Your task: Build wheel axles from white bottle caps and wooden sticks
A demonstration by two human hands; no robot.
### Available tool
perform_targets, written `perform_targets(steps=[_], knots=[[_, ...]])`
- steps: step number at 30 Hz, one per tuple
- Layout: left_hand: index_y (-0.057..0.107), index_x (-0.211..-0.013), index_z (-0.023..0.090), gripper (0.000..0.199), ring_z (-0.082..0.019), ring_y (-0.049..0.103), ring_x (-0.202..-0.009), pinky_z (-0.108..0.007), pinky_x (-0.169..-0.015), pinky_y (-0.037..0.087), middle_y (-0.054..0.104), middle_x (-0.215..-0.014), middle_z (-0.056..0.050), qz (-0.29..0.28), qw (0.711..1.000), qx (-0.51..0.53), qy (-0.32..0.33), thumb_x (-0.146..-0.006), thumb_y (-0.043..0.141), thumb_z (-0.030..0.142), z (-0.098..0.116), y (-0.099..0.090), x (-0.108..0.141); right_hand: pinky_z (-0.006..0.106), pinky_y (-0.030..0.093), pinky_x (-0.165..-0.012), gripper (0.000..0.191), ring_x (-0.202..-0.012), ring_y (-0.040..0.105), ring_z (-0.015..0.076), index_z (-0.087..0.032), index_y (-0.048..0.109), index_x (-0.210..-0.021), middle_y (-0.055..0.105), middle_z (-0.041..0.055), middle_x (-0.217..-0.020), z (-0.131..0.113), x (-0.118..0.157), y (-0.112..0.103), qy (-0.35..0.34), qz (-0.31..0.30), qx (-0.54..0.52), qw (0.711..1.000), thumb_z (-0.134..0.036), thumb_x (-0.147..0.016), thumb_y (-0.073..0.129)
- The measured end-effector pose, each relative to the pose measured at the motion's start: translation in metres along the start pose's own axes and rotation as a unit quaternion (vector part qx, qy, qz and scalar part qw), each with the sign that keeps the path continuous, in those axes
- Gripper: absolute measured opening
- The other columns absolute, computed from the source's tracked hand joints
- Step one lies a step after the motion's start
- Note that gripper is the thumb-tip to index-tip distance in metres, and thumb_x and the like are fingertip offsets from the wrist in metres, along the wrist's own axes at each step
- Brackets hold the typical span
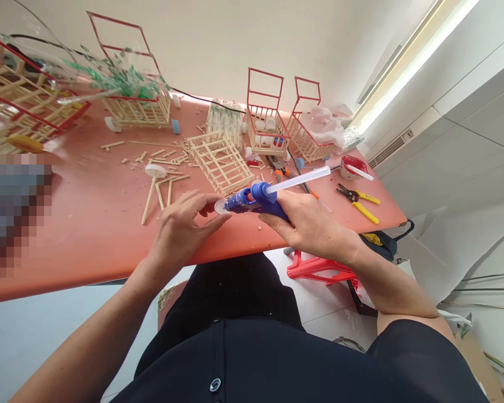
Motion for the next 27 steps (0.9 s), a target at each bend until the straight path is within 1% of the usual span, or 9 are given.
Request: perform_targets(steps=[3,6,9,13,17,22,27], knots=[[0.074,-0.1,0.021,0.007,-0.019,0.063,-0.077,-0.032,-0.079,0.053,0.071,-0.087,-0.002,-0.003,1.0,0.005,0.001,-0.096,0.073,0.027,-0.0012,0.001,0.0001,0.029,0.051,-0.073,0.012,-0.078,0.069,0.0192,-0.02,0.067,-0.106,0.076,0.0038,-0.089,-0.0003,-0.0012,-0.002,-0.005,0.005,-0.02,1.0,-0.029,-0.104,0.059],[0.074,-0.101,0.021,0.007,-0.019,0.062,-0.077,-0.033,-0.079,0.053,0.07,-0.087,-0.002,-0.009,1.0,0.0,-0.006,-0.096,0.073,0.026,-0.0035,0.0018,0.0003,0.031,0.051,-0.075,0.015,-0.08,0.068,0.0197,-0.019,0.067,-0.103,0.076,0.0052,-0.093,0.0034,-0.0019,-0.0039,0.01,0.007,-0.028,1.0,-0.031,-0.104,0.058],[0.074,-0.102,0.022,0.007,-0.02,0.063,-0.079,-0.033,-0.079,0.053,0.07,-0.087,-0.002,-0.013,1.0,-0.009,-0.008,-0.097,0.075,0.027,-0.0044,0.0019,0.0003,0.031,0.05,-0.074,0.016,-0.078,0.066,0.0193,-0.019,0.066,-0.1,0.074,0.0048,-0.09,0.0049,-0.0018,-0.004,0.014,0.002,-0.02,1.0,-0.032,-0.104,0.058],[0.074,-0.102,0.022,0.009,-0.021,0.064,-0.079,-0.033,-0.08,0.053,0.071,-0.088,-0.002,-0.003,1.0,-0.011,0.001,-0.098,0.077,0.03,-0.0032,-0.0004,0.0002,0.03,0.049,-0.072,0.013,-0.075,0.065,0.0188,-0.02,0.066,-0.103,0.073,0.0027,-0.086,0.005,-0.0011,-0.0024,0.007,-0.002,-0.01,1.0,-0.031,-0.104,0.059],[0.073,-0.101,0.023,0.008,-0.02,0.065,-0.08,-0.033,-0.08,0.053,0.072,-0.088,-0.002,-0.001,1.0,-0.006,0.004,-0.097,0.078,0.028,-0.0023,-0.0005,0.0006,0.029,0.047,-0.069,0.013,-0.07,0.063,0.0181,-0.02,0.066,-0.101,0.072,0.0023,-0.082,0.0059,-0.001,-0.0017,0.007,0.001,0.002,1.0,-0.031,-0.103,0.059],[0.073,-0.1,0.022,0.009,-0.02,0.067,-0.081,-0.032,-0.079,0.053,0.073,-0.09,-0.002,0.008,1.0,0.008,0.012,-0.096,0.08,0.026,0.001,-0.0026,0.0009,0.028,0.045,-0.068,0.013,-0.069,0.062,0.0175,-0.02,0.065,-0.099,0.071,0.0022,-0.082,0.0057,-0.0019,-0.002,0.005,0.009,0.006,1.0,-0.03,-0.103,0.059],[0.074,-0.1,0.022,0.012,-0.02,0.066,-0.08,-0.033,-0.08,0.053,0.074,-0.089,-0.002,0.009,1.0,-0.001,-0.007,-0.095,0.081,0.03,-0.0018,-0.004,0.0004,0.028,0.044,-0.066,0.012,-0.067,0.061,0.0169,-0.02,0.066,-0.1,0.071,0.0019,-0.081,0.0062,-0.0005,-0.0019,0.008,0.009,0.005,1.0,-0.03,-0.104,0.06]])
Point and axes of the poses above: each hand's wrist, its own x-axis away from the middle knuckle, its own y-axis out of the palm, z = x × y, the point moved 10 cm from there along -x, towards the middle knuckle
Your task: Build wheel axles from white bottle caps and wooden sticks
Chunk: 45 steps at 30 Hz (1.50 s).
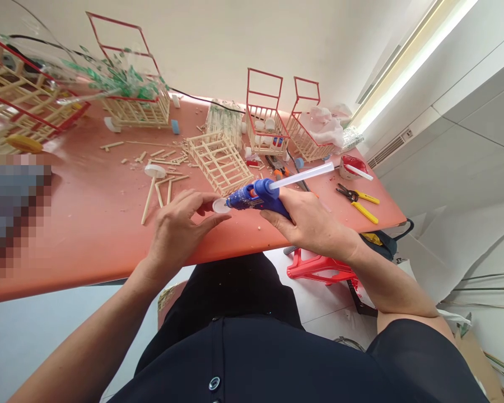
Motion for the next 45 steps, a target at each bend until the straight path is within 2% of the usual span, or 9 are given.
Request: perform_targets(steps=[5,8,15,19,25,30,34,45], knots=[[0.075,-0.1,0.022,0.014,-0.02,0.067,-0.08,-0.032,-0.079,0.053,0.073,-0.088,-0.001,0.011,1.0,-0.003,0.003,-0.094,0.084,0.031,0.001,-0.002,0.001,0.027,0.041,-0.062,0.011,-0.063,0.058,0.0154,-0.02,0.065,-0.098,0.069,0.0009,-0.078,-0.001,0.002,0.0,0.001,0.003,0.014,1.0,-0.03,-0.103,0.061],[0.075,-0.099,0.021,0.014,-0.02,0.067,-0.08,-0.031,-0.078,0.052,0.073,-0.088,-0.001,0.013,1.0,-0.001,0.004,-0.094,0.084,0.03,0.001,-0.002,0.001,0.026,0.041,-0.061,0.011,-0.062,0.058,0.0151,-0.019,0.067,-0.103,0.071,0.0009,-0.079,-0.004,0.001,0.002,-0.011,0.001,0.021,1.0,-0.029,-0.103,0.061],[0.074,-0.097,0.02,0.015,-0.019,0.065,-0.079,-0.03,-0.077,0.051,0.073,-0.088,0.0,0.012,1.0,0.006,0.009,-0.09,0.087,0.025,0.002,-0.002,0.0,0.027,0.05,-0.067,0.018,-0.068,0.068,0.017,-0.021,0.071,-0.12,0.077,0.0014,-0.088,-0.012,-0.002,0.002,-0.037,0.012,-0.013,0.999,-0.028,-0.107,0.061],[0.074,-0.097,0.021,0.015,-0.018,0.065,-0.078,-0.03,-0.076,0.05,0.073,-0.088,0.0,0.013,1.0,0.009,0.008,-0.089,0.087,0.024,0.002,-0.002,0.0,0.028,0.055,-0.073,0.019,-0.076,0.074,0.0198,-0.021,0.072,-0.122,0.08,0.0026,-0.093,-0.01,-0.001,0.001,-0.032,0.016,-0.01,0.999,-0.028,-0.107,0.061],[0.075,-0.096,0.021,0.014,-0.018,0.065,-0.079,-0.03,-0.076,0.05,0.073,-0.086,0.001,0.023,1.0,0.011,0.002,-0.089,0.087,0.023,0.002,-0.004,0.001,0.028,0.055,-0.071,0.014,-0.076,0.075,0.0205,-0.02,0.072,-0.115,0.079,0.0032,-0.089,-0.011,0.001,-0.003,-0.05,0.033,0.001,0.998,-0.022,-0.105,0.063],[0.075,-0.096,0.02,0.018,-0.018,0.066,-0.079,-0.029,-0.076,0.05,0.073,-0.085,0.001,0.037,0.999,0.002,0.015,-0.087,0.09,0.023,0.005,-0.007,0.0,0.027,0.048,-0.064,0.006,-0.069,0.07,0.0174,-0.02,0.069,-0.103,0.078,0.0023,-0.087,-0.012,0.003,-0.003,-0.056,0.032,0.025,0.998,-0.022,-0.103,0.064],[0.076,-0.095,0.021,0.017,-0.019,0.067,-0.079,-0.03,-0.076,0.051,0.073,-0.084,0.0,0.034,0.999,-0.003,0.009,-0.088,0.09,0.026,0.003,-0.007,-0.001,0.026,0.043,-0.061,0.007,-0.065,0.065,0.0153,-0.019,0.067,-0.099,0.076,0.0016,-0.084,-0.011,0.002,-0.001,-0.046,0.018,0.026,0.998,-0.024,-0.103,0.063],[0.076,-0.103,0.021,0.016,-0.02,0.068,-0.079,-0.031,-0.076,0.052,0.074,-0.088,-0.001,0.032,0.999,-0.004,0.013,-0.091,0.086,0.024,0.002,-0.006,0.0,0.028,0.045,-0.068,0.012,-0.071,0.061,0.0157,-0.021,0.061,-0.094,0.07,0.0004,-0.083,-0.009,0.0,-0.004,-0.045,0.025,-0.034,0.998,-0.027,-0.104,0.061]])
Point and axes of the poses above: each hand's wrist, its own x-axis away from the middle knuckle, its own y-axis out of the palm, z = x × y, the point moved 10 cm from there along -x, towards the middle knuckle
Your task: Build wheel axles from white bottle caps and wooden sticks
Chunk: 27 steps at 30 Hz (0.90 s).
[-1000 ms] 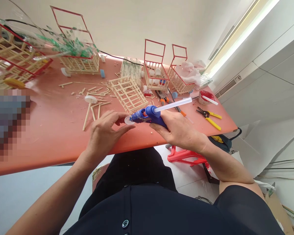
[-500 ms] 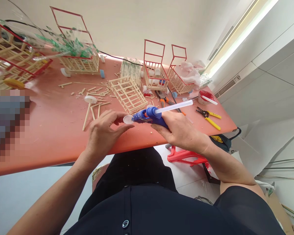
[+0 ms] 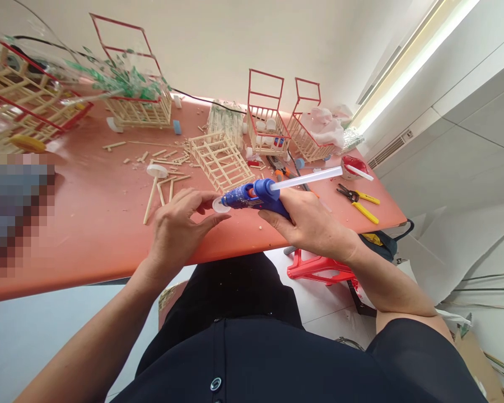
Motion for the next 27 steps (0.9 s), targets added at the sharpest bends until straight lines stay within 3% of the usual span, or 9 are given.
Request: perform_targets(steps=[6,10,12,15,22,27], knots=[[0.078,-0.108,0.022,0.017,-0.02,0.068,-0.08,-0.031,-0.077,0.053,0.076,-0.092,-0.002,0.033,0.999,-0.001,-0.005,-0.094,0.083,0.03,0.0,-0.009,0.001,0.028,0.038,-0.062,0.023,-0.063,0.045,0.0127,-0.022,0.053,-0.085,0.054,-0.0033,-0.073,0.007,0.008,-0.005,-0.005,-0.014,-0.003,1.0,-0.03,-0.105,0.06],[0.079,-0.111,0.023,0.021,-0.019,0.068,-0.079,-0.03,-0.077,0.054,0.076,-0.089,-0.001,0.042,0.999,0.003,0.007,-0.093,0.085,0.033,0.004,-0.012,0.002,0.03,0.051,-0.074,0.011,-0.081,0.063,0.0174,-0.022,0.061,-0.097,0.068,0.0035,-0.093,-0.001,0.013,-0.003,-0.069,-0.021,-0.001,0.997,-0.029,-0.106,0.06],[0.079,-0.11,0.023,0.021,-0.018,0.068,-0.078,-0.03,-0.077,0.054,0.076,-0.089,-0.001,0.044,0.999,0.002,0.005,-0.093,0.086,0.033,0.005,-0.013,0.001,0.032,0.056,-0.086,0.011,-0.097,0.07,0.0204,-0.022,0.065,-0.114,0.074,0.0071,-0.107,-0.005,0.015,-0.004,-0.107,0.003,0.002,0.994,-0.029,-0.106,0.06],[0.08,-0.107,0.024,0.018,-0.018,0.067,-0.077,-0.03,-0.076,0.054,0.076,-0.087,-0.001,0.032,0.999,0.006,-0.008,-0.093,0.085,0.033,0.003,-0.012,0.0,0.03,0.059,-0.091,0.022,-0.107,0.073,0.0203,-0.022,0.066,-0.128,0.077,0.0087,-0.115,-0.005,0.017,-0.007,-0.136,0.046,0.036,0.989,-0.03,-0.108,0.06],[0.082,-0.107,0.023,0.021,-0.017,0.068,-0.077,-0.03,-0.078,0.057,0.079,-0.091,-0.001,0.001,0.983,0.164,-0.088,-0.088,0.085,0.032,-0.01,-0.005,0.0,0.036,0.059,-0.102,0.029,-0.118,0.073,0.021,-0.027,0.064,-0.135,0.074,0.0095,-0.126,-0.011,0.024,-0.019,-0.143,0.142,0.114,0.973,-0.024,-0.106,0.063],[0.082,-0.107,0.022,0.026,-0.018,0.071,-0.08,-0.032,-0.08,0.058,0.081,-0.096,-0.003,-0.004,0.967,0.218,-0.128,-0.084,0.087,0.032,-0.018,-0.001,0.001,0.046,0.058,-0.105,0.025,-0.121,0.072,0.0244,-0.033,0.063,-0.133,0.071,0.0073,-0.135,0.0,0.025,-0.028,-0.122,0.21,0.089,0.966,-0.035,-0.109,0.055]])
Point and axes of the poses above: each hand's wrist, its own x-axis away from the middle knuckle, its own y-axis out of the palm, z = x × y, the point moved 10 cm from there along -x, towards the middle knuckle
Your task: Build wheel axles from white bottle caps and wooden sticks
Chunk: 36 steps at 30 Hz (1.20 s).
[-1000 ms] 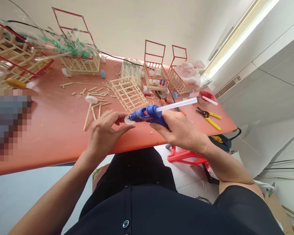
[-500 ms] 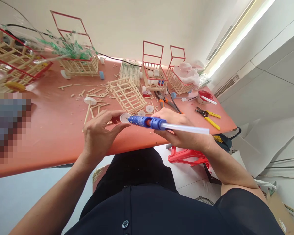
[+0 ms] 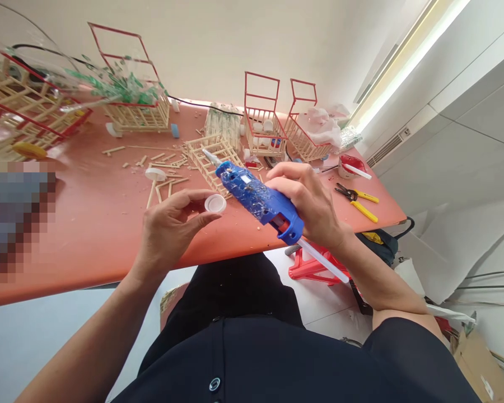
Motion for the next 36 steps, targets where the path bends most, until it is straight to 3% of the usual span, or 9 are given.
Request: perform_targets(steps=[5,8,12,18,20,23,29,32,36], knots=[[0.083,-0.106,0.023,0.024,-0.017,0.07,-0.079,-0.032,-0.08,0.057,0.08,-0.093,-0.002,0.012,0.999,-0.044,0.017,-0.085,0.086,0.033,0.005,-0.003,0.0,0.042,0.061,-0.099,0.025,-0.117,0.075,0.0232,-0.029,0.062,-0.128,0.076,0.0089,-0.132,0.009,0.002,0.022,-0.004,-0.058,0.002,0.998,-0.041,-0.11,0.05],[0.083,-0.107,0.023,0.025,-0.018,0.071,-0.081,-0.033,-0.082,0.059,0.08,-0.095,-0.002,0.015,0.998,-0.054,0.002,-0.086,0.085,0.036,0.001,-0.004,0.001,0.041,0.06,-0.099,0.022,-0.113,0.075,0.0228,-0.029,0.061,-0.128,0.077,0.0086,-0.125,0.015,0.0,0.016,0.001,-0.019,0.054,0.998,-0.039,-0.11,0.053],[0.082,-0.11,0.023,0.027,-0.017,0.071,-0.083,-0.033,-0.084,0.061,0.08,-0.098,-0.002,0.04,0.998,-0.037,0.014,-0.086,0.085,0.035,0.002,-0.01,0.003,0.047,0.053,-0.114,0.027,-0.128,0.066,0.0273,-0.026,0.055,-0.137,0.07,0.016,-0.132,0.05,-0.008,-0.016,0.08,0.014,0.157,0.984,-0.036,-0.111,0.055],[0.081,-0.11,0.023,0.025,-0.016,0.069,-0.08,-0.032,-0.08,0.062,0.08,-0.1,-0.003,0.073,0.995,-0.051,0.037,-0.087,0.084,0.034,0.01,-0.016,0.004,0.058,0.051,-0.119,0.04,-0.138,0.057,0.0378,-0.028,0.052,-0.147,0.06,0.0195,-0.143,0.124,-0.023,-0.095,0.17,0.043,0.304,0.936,-0.046,-0.114,0.039],[0.081,-0.11,0.023,0.026,-0.016,0.068,-0.08,-0.031,-0.079,0.061,0.079,-0.1,-0.003,0.075,0.995,-0.051,0.039,-0.087,0.085,0.033,0.01,-0.017,0.004,0.056,0.051,-0.117,0.044,-0.14,0.056,0.0377,-0.022,0.054,-0.148,0.059,0.0219,-0.143,0.134,-0.02,-0.1,0.18,0.041,0.319,0.93,-0.045,-0.115,0.036],[0.081,-0.112,0.023,0.028,-0.015,0.067,-0.081,-0.03,-0.078,0.06,0.078,-0.098,-0.002,0.072,0.995,-0.047,0.048,-0.086,0.086,0.032,0.01,-0.017,0.004,0.051,0.054,-0.11,0.047,-0.129,0.061,0.0363,-0.012,0.061,-0.142,0.065,0.0247,-0.139,0.133,0.0,-0.075,0.186,-0.002,0.335,0.924,-0.046,-0.113,0.047],[0.081,-0.108,0.024,0.022,-0.016,0.066,-0.078,-0.031,-0.077,0.059,0.077,-0.094,-0.001,0.065,0.991,-0.097,0.058,-0.088,0.083,0.034,0.013,-0.015,0.005,0.051,0.053,-0.115,0.038,-0.13,0.062,0.0346,-0.013,0.061,-0.142,0.065,0.0203,-0.14,0.135,0.073,0.006,0.249,-0.14,0.286,0.915,-0.025,-0.108,0.048],[0.081,-0.107,0.025,0.02,-0.016,0.067,-0.079,-0.032,-0.08,0.06,0.078,-0.095,-0.001,0.068,0.989,-0.115,0.07,-0.09,0.082,0.034,0.015,-0.015,0.005,0.052,0.057,-0.108,0.042,-0.126,0.063,0.0369,-0.009,0.062,-0.141,0.066,0.0242,-0.138,0.148,0.098,0.023,0.321,-0.167,0.305,0.881,-0.015,-0.104,0.042],[0.08,-0.11,0.025,0.022,-0.017,0.067,-0.08,-0.033,-0.08,0.06,0.078,-0.098,-0.002,0.074,0.986,-0.13,0.072,-0.092,0.082,0.037,0.014,-0.017,0.007,0.052,0.059,-0.099,0.045,-0.12,0.063,0.0369,-0.012,0.066,-0.136,0.068,0.0248,-0.134,0.143,0.101,0.039,0.329,-0.17,0.322,0.871,-0.012,-0.104,0.034]])
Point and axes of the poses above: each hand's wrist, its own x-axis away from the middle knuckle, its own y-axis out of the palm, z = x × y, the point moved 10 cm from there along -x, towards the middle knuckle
